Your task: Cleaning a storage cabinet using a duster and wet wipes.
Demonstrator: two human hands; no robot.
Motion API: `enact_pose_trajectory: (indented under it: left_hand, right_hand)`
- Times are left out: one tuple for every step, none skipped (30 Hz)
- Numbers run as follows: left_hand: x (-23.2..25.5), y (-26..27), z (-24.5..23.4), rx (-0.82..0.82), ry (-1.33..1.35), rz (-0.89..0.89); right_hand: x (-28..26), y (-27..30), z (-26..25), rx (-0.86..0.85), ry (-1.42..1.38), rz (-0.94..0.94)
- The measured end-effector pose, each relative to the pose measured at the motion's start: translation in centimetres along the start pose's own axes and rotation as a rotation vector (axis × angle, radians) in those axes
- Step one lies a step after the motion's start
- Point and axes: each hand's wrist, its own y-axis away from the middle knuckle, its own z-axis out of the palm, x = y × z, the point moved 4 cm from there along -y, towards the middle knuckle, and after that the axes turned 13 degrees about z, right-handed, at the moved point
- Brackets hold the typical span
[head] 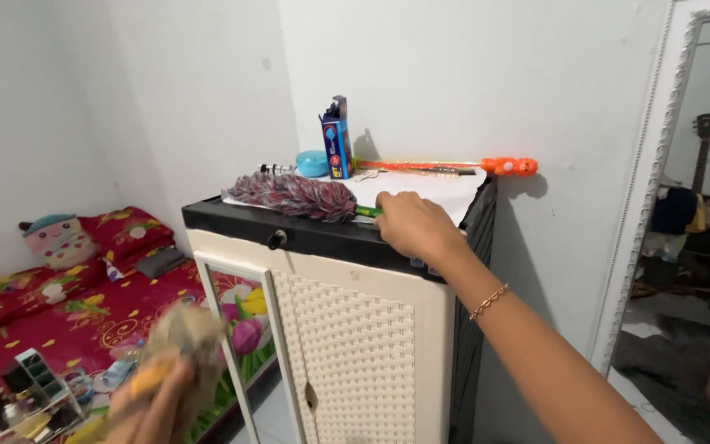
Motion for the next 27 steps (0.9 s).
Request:
enact_pose_trajectory:
  left_hand:
    - [4.6, -3.6, 3.0, 0.002, 0.0, -0.001]
    - [5.0, -5.0, 3.2, 0.004, -0.002, 0.0]
    - [6.4, -6.6, 4.2, -0.15, -0.045, 0.269]
    - [7.9, -7.8, 5.3, -0.311, -0.086, 0.535]
    - [8.5, -9.0, 6.3, -0.318, -0.089, 0.536]
    - [9.4, -10.2, 7.1, -0.283, -0.054, 0.601]
    - [10.3, -11.4, 8.0, -0.248, -0.017, 0.667]
    - [11.1, -11.9, 9.1, -0.258, -0.019, 0.669]
    - [12.2, -12.3, 10.1, -0.247, -0.001, 0.714]
    - [13.1, -12.6, 11.1, -0.236, 0.017, 0.759]
    - [13.4, -13.2, 11.7, -0.242, 0.014, 0.758]
    - [13.7, -13.9, 12.2, -0.249, 0.02, 0.762]
    - [13.8, -14.5, 12.6, -0.25, 0.028, 0.761]
    - [13.6, -14.2, 12.7, -0.25, 0.027, 0.755]
    - [13.8, -14.4, 12.9, -0.237, 0.017, 0.728]
    - [13.9, -14.5, 13.0, -0.223, 0.008, 0.701]
    - [14.4, -14.4, 12.7, -0.218, -0.002, 0.693]
    - [14.8, -14.4, 12.5, -0.206, -0.038, 0.714]
    - [15.0, -14.2, 11.9, -0.186, -0.076, 0.729]
    - [15.3, -13.9, 11.0, -0.173, -0.087, 0.714]
    - [16.0, -13.7, 10.3, -0.187, -0.121, 0.725]
    - [16.8, -13.5, 9.7, -0.201, -0.155, 0.734]
    - [17.3, -13.3, 9.0, -0.191, -0.168, 0.73]
    - [17.9, -13.1, 8.3, -0.179, -0.178, 0.732]
    - [18.6, -12.9, 7.8, -0.165, -0.186, 0.74]
    - [18.7, -12.4, 7.1, -0.154, -0.195, 0.742]
    - [18.9, -12.2, 6.6, -0.14, -0.188, 0.732]
  right_hand:
    - [0.0, 0.1, -0.3, -0.038, 0.031, 0.056]
    - [-0.1, 0.1, -0.1, -0.038, 0.028, 0.054]
    - [0.0, 0.1, -0.1, -0.031, 0.015, 0.055]
    - [0.1, 0.0, -0.2, -0.024, 0.002, 0.056]
    - [0.3, 0.2, -0.3, -0.023, -0.003, 0.062]
    - [0.3, 0.4, -0.6, 0.019, -0.051, 0.009]
    - [0.3, 0.7, -1.0, 0.063, -0.098, -0.043]
    - [0.4, 0.8, -1.1, 0.066, -0.103, -0.036]
    - [0.5, 0.9, -1.2, 0.066, -0.114, -0.037]
    - [0.5, 1.0, -1.3, 0.066, -0.124, -0.039]
    - [0.7, 0.8, -1.1, 0.065, -0.129, -0.034]
    - [0.8, 0.6, -1.0, 0.098, -0.169, -0.043]
    - [0.9, 0.4, -0.8, 0.125, -0.205, -0.055]
    - [1.3, 0.5, -1.0, 0.119, -0.204, -0.054]
    - [1.6, 0.2, -1.5, 0.104, -0.223, -0.029]
    - [1.8, -0.1, -2.0, 0.089, -0.241, -0.004]
    - [2.0, -0.2, -2.7, 0.076, -0.246, -0.008]
    - [2.4, -0.3, -3.6, 0.131, -0.209, 0.015]
    - [2.5, -0.5, -4.2, 0.179, -0.169, 0.031]
    - [3.0, -0.9, -3.9, 0.159, -0.17, 0.021]
    - [3.6, -1.5, -4.0, 0.187, -0.121, 0.039]
    - [4.1, -2.1, -4.2, 0.215, -0.073, 0.057]
    - [4.4, -3.2, -2.6, 0.205, -0.08, 0.046]
    - [4.6, -4.3, -1.0, 0.17, 0.017, 0.051]
    - [4.8, -5.5, 0.5, 0.143, 0.116, 0.055]
    - [3.3, -3.5, -0.2, 0.141, 0.11, 0.043]
    - [1.7, -1.8, -1.2, 0.076, 0.07, 0.001]
